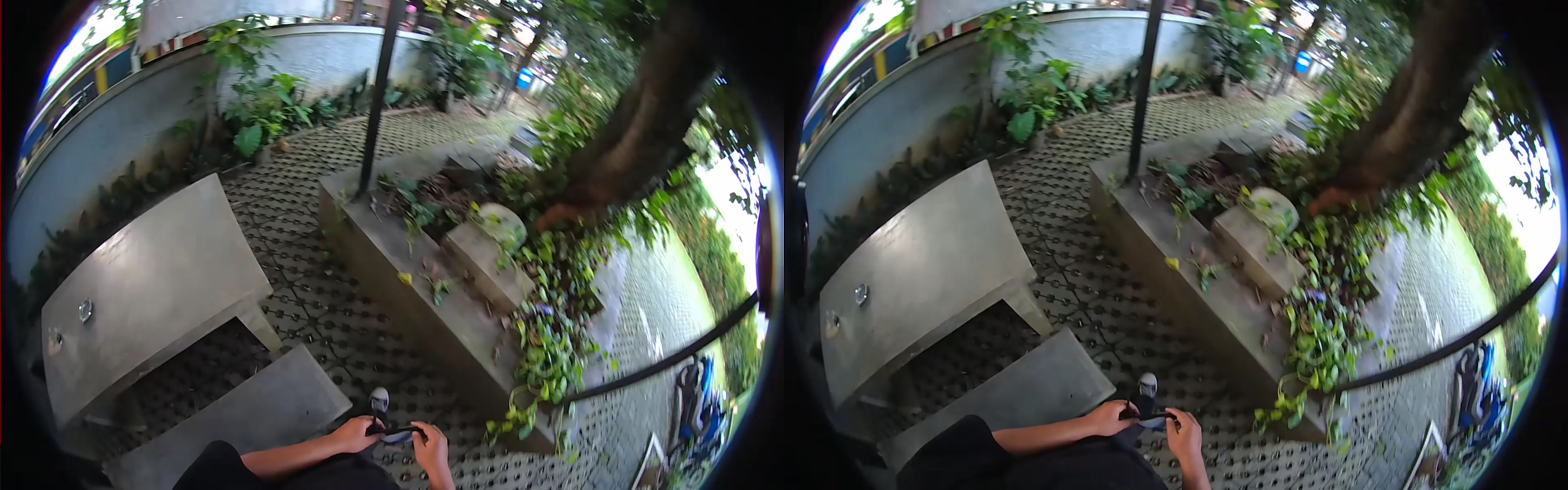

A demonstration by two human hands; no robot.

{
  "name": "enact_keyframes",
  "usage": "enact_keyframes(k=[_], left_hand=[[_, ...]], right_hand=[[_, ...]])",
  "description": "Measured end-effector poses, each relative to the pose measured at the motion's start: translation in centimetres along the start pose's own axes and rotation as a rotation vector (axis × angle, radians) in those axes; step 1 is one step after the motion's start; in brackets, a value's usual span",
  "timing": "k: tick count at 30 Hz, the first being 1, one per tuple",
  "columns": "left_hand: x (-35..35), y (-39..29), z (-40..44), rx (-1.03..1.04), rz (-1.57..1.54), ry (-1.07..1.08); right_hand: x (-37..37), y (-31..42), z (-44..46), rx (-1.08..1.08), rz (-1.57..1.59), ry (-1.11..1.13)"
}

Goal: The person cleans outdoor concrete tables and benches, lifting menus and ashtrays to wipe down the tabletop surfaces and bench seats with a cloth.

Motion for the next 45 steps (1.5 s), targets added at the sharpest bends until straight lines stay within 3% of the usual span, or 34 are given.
enact_keyframes(k=[7,13,21,28,33,35,40,43,45], left_hand=[[-7.0,0.3,13.5,-0.061,-0.034,-0.146],[-15.4,-0.5,19.3,-0.153,-0.046,-0.385],[-24.9,3.9,24.5,-0.372,-0.182,-0.646],[-34.6,10.3,25.9,-0.634,-0.205,-0.915],[-40.0,10.5,23.4,-0.791,-0.171,-1.207],[-41.8,10.3,21.7,-0.888,-0.293,-1.336],[-45.0,11.9,16.1,-0.955,-0.366,-1.771],[-44.8,15.0,11.0,-1.026,-0.487,-2.035],[-44.2,17.1,7.4,-1.1,-0.455,-2.152]], right_hand=[[0.0,1.5,18.2,-0.162,-0.026,0.178],[2.4,4.3,30.6,-0.262,-0.01,0.35],[12.1,9.2,45.6,-0.306,0.055,0.664],[26.6,14.4,58.0,-0.501,0.08,1.072],[35.4,24.1,60.4,-0.777,-0.014,1.389],[38.3,28.4,59.7,-0.987,0.039,1.449],[46.6,36.0,54.9,-1.195,0.132,1.582],[51.5,38.6,49.0,-1.323,0.159,1.582],[55.4,36.0,44.3,-1.634,0.044,1.614]])
Point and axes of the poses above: each hand's wrist, its own z-axis towards the middle knuckle, its own x-axis out of the palm, y = z × x, the point moved 7 cm from there along z, towards the middle knuckle, and after that the axes turned 9 degrees about z, right-handed, at the moved point
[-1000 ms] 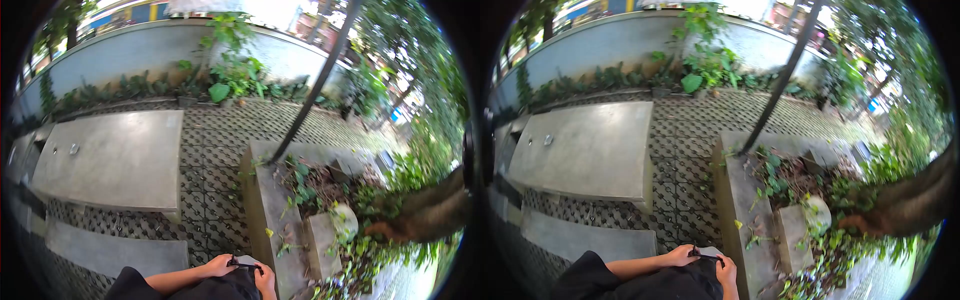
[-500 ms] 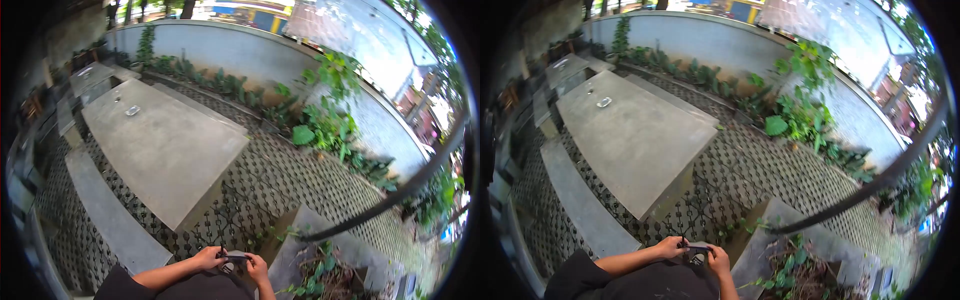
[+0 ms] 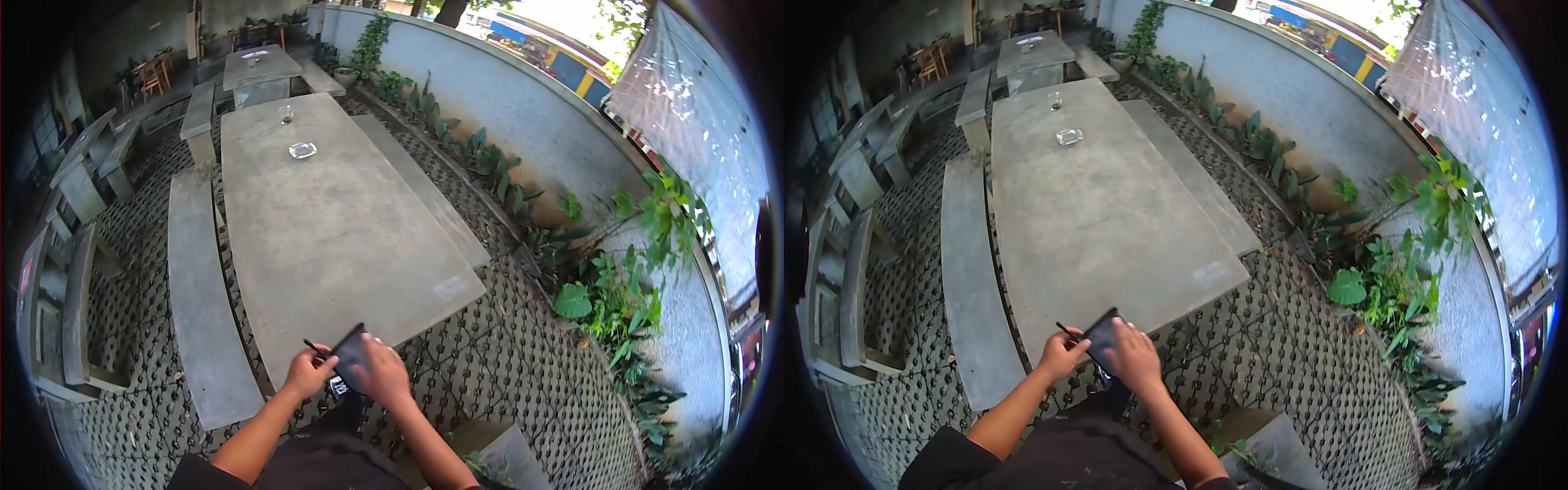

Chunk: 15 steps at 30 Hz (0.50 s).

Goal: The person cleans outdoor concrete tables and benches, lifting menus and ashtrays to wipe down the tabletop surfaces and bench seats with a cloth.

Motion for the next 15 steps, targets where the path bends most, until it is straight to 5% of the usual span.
enact_keyframes(k=[2,8,11,15], left_hand=[[-1.4,1.4,2.7,-0.063,0.055,-0.116],[-3.1,0.2,5.3,-0.132,0.135,-0.225],[-2.9,0.6,5.6,-0.162,0.119,-0.259],[-3.0,0.4,5.1,-0.249,0.181,-0.313]], right_hand=[[5.7,-1.2,2.4,-0.094,-0.115,0.215],[9.5,-1.4,4.8,-0.262,0.007,0.34],[5.9,-6.7,6.2,-0.176,0.002,0.359],[-1.1,-23.7,8.7,0.189,-0.236,0.318]])
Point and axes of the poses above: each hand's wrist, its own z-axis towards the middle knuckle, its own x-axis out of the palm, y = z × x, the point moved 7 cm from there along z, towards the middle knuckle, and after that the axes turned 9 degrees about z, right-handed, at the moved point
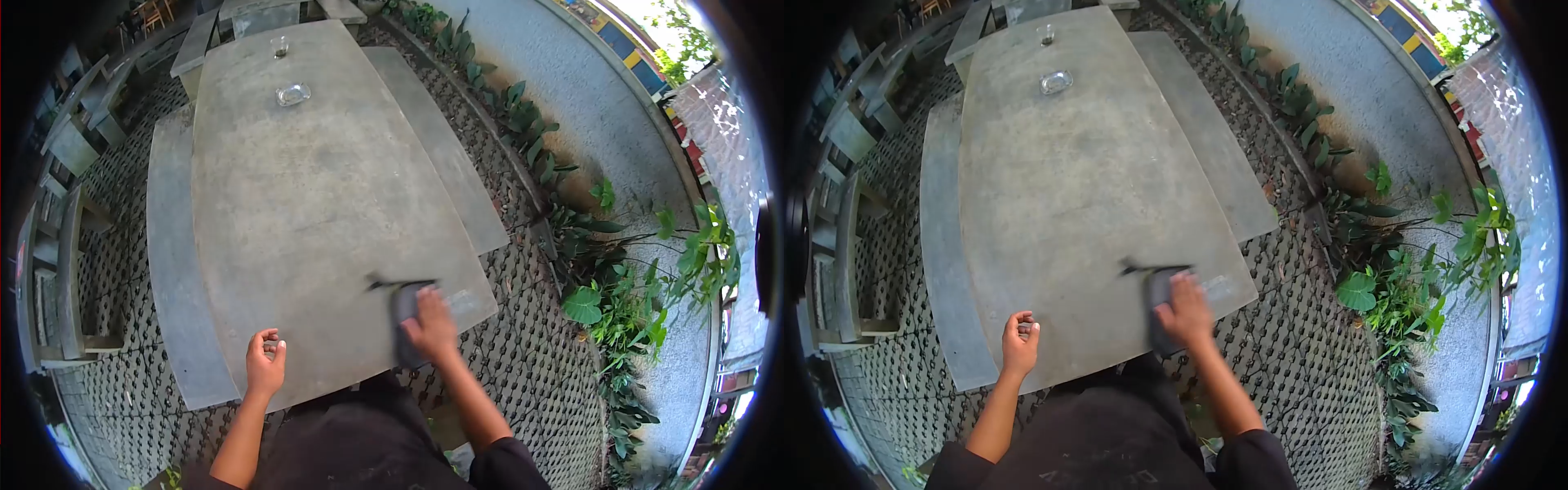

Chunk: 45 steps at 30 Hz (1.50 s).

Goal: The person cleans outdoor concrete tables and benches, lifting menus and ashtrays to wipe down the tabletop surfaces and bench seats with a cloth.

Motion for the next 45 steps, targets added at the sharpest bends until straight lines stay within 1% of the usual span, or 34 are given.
enact_keyframes(k=[1,3,4,6,7,9,11,13,15,17,18,19,20,21,22,23,24,25,27,28,29,30,32,33,35,37,38,39,40,41,42,43,44,45], left_hand=[[0.0,0.0,0.0,-0.031,-0.015,-0.013],[-0.1,0.1,-0.3,-0.073,-0.025,-0.041],[-0.4,0.1,-0.6,-0.095,-0.049,-0.071],[-0.9,0.0,-1.0,-0.118,-0.065,-0.129],[-0.8,0.6,-1.7,-0.147,-0.078,-0.175],[-0.8,1.3,-3.3,-0.197,-0.097,-0.264],[-1.0,1.2,-4.9,-0.225,-0.129,-0.341],[-1.6,1.5,-6.7,-0.248,-0.131,-0.459],[-2.4,2.5,-8.5,-0.28,-0.121,-0.563],[-3.0,3.6,-10.0,-0.309,-0.109,-0.631],[-3.1,3.8,-10.9,-0.31,-0.113,-0.664],[-3.2,4.1,-11.5,-0.322,-0.153,-0.702],[-3.4,4.3,-11.9,-0.295,-0.122,-0.728],[-3.4,4.6,-12.2,-0.265,-0.097,-0.748],[-3.0,6.0,-12.6,-0.306,-0.069,-0.733],[-2.9,5.8,-12.2,-0.299,-0.122,-0.747],[-2.7,5.5,-11.5,-0.29,-0.181,-0.764],[-2.5,5.8,-10.9,-0.299,-0.164,-0.73],[-2.3,5.4,-9.0,-0.284,-0.1,-0.654],[-2.0,5.5,-7.9,-0.272,-0.101,-0.625],[-2.0,5.1,-6.8,-0.257,-0.105,-0.615],[-1.8,4.5,-5.3,-0.231,-0.116,-0.572],[-1.9,3.7,-2.8,-0.189,-0.121,-0.5],[-2.0,3.2,-1.8,-0.175,-0.122,-0.493],[-2.5,1.8,-0.4,-0.104,-0.115,-0.519],[-2.5,1.9,0.0,-0.109,-0.13,-0.506],[-2.4,2.1,0.0,-0.129,-0.147,-0.488],[-2.4,2.2,0.0,-0.131,-0.145,-0.484],[-2.4,2.3,-0.4,-0.145,-0.166,-0.489],[-2.3,2.6,-1.0,-0.164,-0.187,-0.494],[-2.3,2.9,-1.6,-0.177,-0.188,-0.489],[-2.6,3.2,-2.3,-0.164,-0.202,-0.521],[-3.0,3.5,-2.9,-0.149,-0.215,-0.555],[-3.4,3.9,-3.7,-0.159,-0.227,-0.595]], right_hand=[[-2.6,-4.3,0.8,0.139,0.067,-0.049],[-4.9,-12.7,2.0,0.304,-0.089,-0.19],[-5.8,-15.0,2.7,0.376,-0.187,-0.247],[-5.8,-14.9,4.5,0.35,-0.14,-0.338],[-4.5,-13.4,5.5,0.279,-0.13,-0.362],[-2.8,-5.7,6.9,0.17,-0.117,-0.334],[-0.2,4.1,7.5,-0.022,0.058,-0.188],[2.4,14.8,6.3,-0.222,0.114,0.012],[5.8,24.3,3.1,-0.5,0.229,0.215],[10.4,32.4,-1.6,-0.746,0.269,0.505],[12.6,35.3,-5.4,-0.957,0.232,0.407],[12.0,37.4,-7.8,-1.158,0.192,0.296],[11.9,37.3,-8.0,-1.155,0.196,0.309],[13.6,36.4,-9.0,-1.055,0.417,0.855],[13.6,35.7,-10.4,-0.878,0.631,1.385],[11.8,35.1,-10.4,-1.372,0.254,0.494],[12.7,32.0,-9.3,-1.214,0.35,0.555],[8.3,29.1,-5.6,-1.057,0.444,0.609],[4.3,20.9,-0.1,-0.779,0.273,0.603],[2.0,15.4,1.8,-0.626,0.134,0.517],[0.0,9.3,3.0,-0.411,0.088,0.451],[-1.5,2.7,3.2,-0.328,-0.036,0.244],[-5.0,-8.0,2.8,0.025,-0.033,-0.027],[-5.9,-12.1,2.2,0.199,-0.058,-0.123],[-6.3,-14.2,1.9,0.411,0.019,-0.197],[-4.4,-11.5,2.6,0.378,-0.098,-0.217],[-3.7,-8.0,3.1,0.369,-0.157,-0.211],[-2.6,-3.8,3.6,0.235,0.011,-0.161],[-0.7,1.0,4.0,0.141,0.132,-0.052],[0.3,6.6,4.1,0.051,0.12,0.011],[2.3,12.1,3.5,-0.183,0.06,0.025],[3.8,17.2,2.6,-0.265,0.144,0.156],[5.6,21.7,1.1,-0.409,0.213,0.248],[7.2,25.7,-0.5,-0.58,0.257,0.419]])
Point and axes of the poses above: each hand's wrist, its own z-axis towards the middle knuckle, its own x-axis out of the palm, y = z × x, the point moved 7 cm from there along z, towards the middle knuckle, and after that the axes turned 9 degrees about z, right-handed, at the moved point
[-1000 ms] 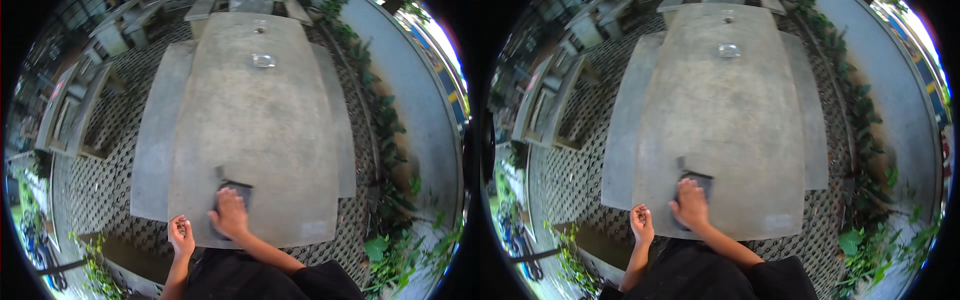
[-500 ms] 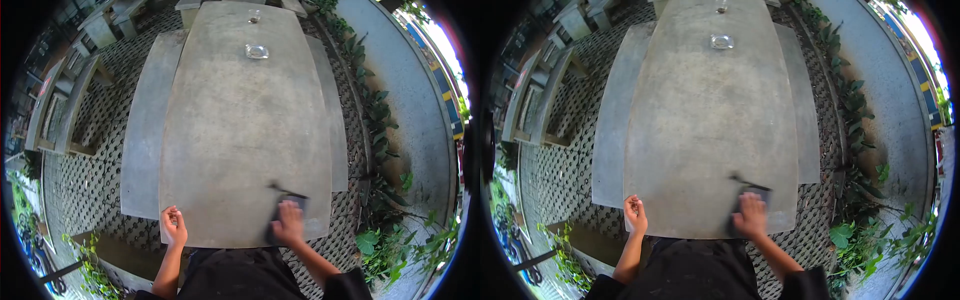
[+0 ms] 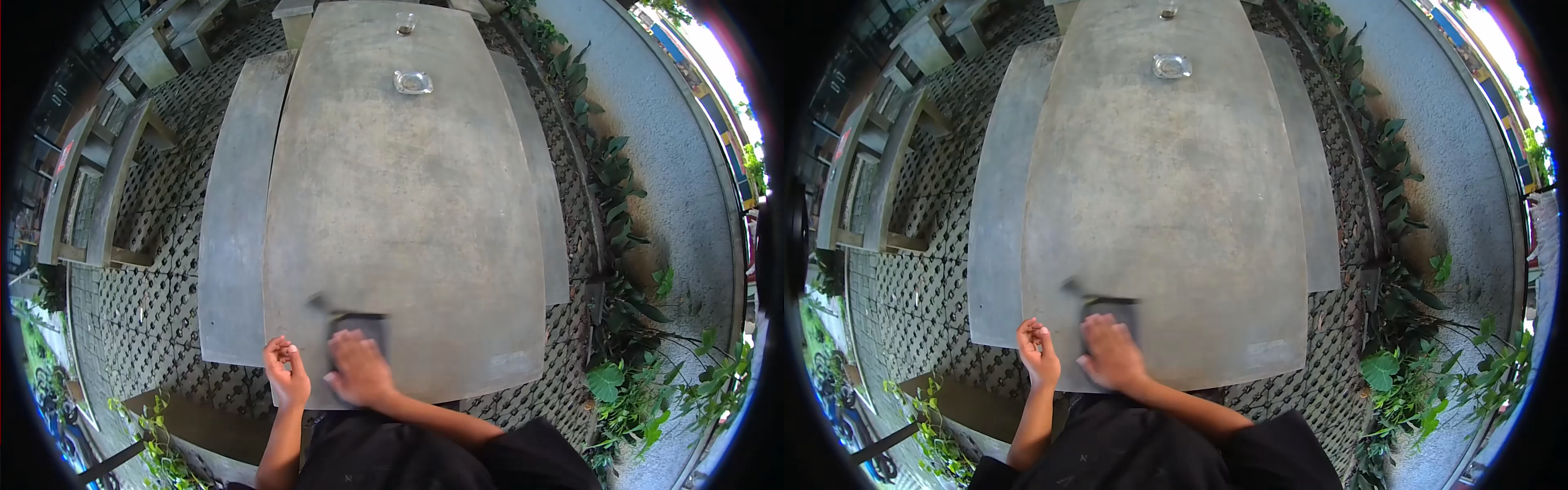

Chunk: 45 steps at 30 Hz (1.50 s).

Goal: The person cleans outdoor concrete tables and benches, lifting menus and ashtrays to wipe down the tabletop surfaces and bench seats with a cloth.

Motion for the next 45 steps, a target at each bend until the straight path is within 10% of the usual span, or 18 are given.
enact_keyframes(k=[4,7,11,17,23,27,32,34,38,40,45], left_hand=[[-3.6,0.9,-0.8,0.012,0.012,-0.156],[-4.3,0.3,-0.4,0.023,0.028,-0.196],[-2.5,-0.5,0.9,0.067,0.037,-0.122],[0.6,-2.0,2.9,0.076,0.082,-0.008],[-0.5,-0.8,2.4,0.033,0.05,-0.039],[-1.9,0.1,1.4,-0.006,0.057,-0.08],[-2.1,-1.3,-0.2,0.058,0.128,-0.137],[-2.2,-1.9,-0.3,0.076,0.317,-0.133],[-0.8,-1.8,0.0,0.088,0.37,-0.041],[0.5,-3.9,1.5,0.189,0.272,-0.033],[4.1,-4.3,8.6,0.296,0.517,0.133]], right_hand=[[14.0,9.0,-2.0,-0.672,0.026,0.769],[15.2,9.5,-2.3,-0.78,0.099,0.742],[1.0,3.0,3.3,-0.482,0.13,0.361],[-18.4,-25.2,-7.7,0.603,-0.302,-0.491],[-20.5,-30.4,-12.7,1.017,-0.401,-0.644],[-13.8,-18.4,1.6,0.508,-0.215,-0.48],[4.1,5.0,9.4,-0.389,-0.012,0.257],[5.9,8.5,7.9,-0.216,0.546,0.736],[4.4,7.0,10.0,-0.468,0.262,0.857],[-2.1,1.9,13.6,-0.611,0.1,0.259],[-20.0,-23.2,13.4,0.236,-0.371,-0.331]])
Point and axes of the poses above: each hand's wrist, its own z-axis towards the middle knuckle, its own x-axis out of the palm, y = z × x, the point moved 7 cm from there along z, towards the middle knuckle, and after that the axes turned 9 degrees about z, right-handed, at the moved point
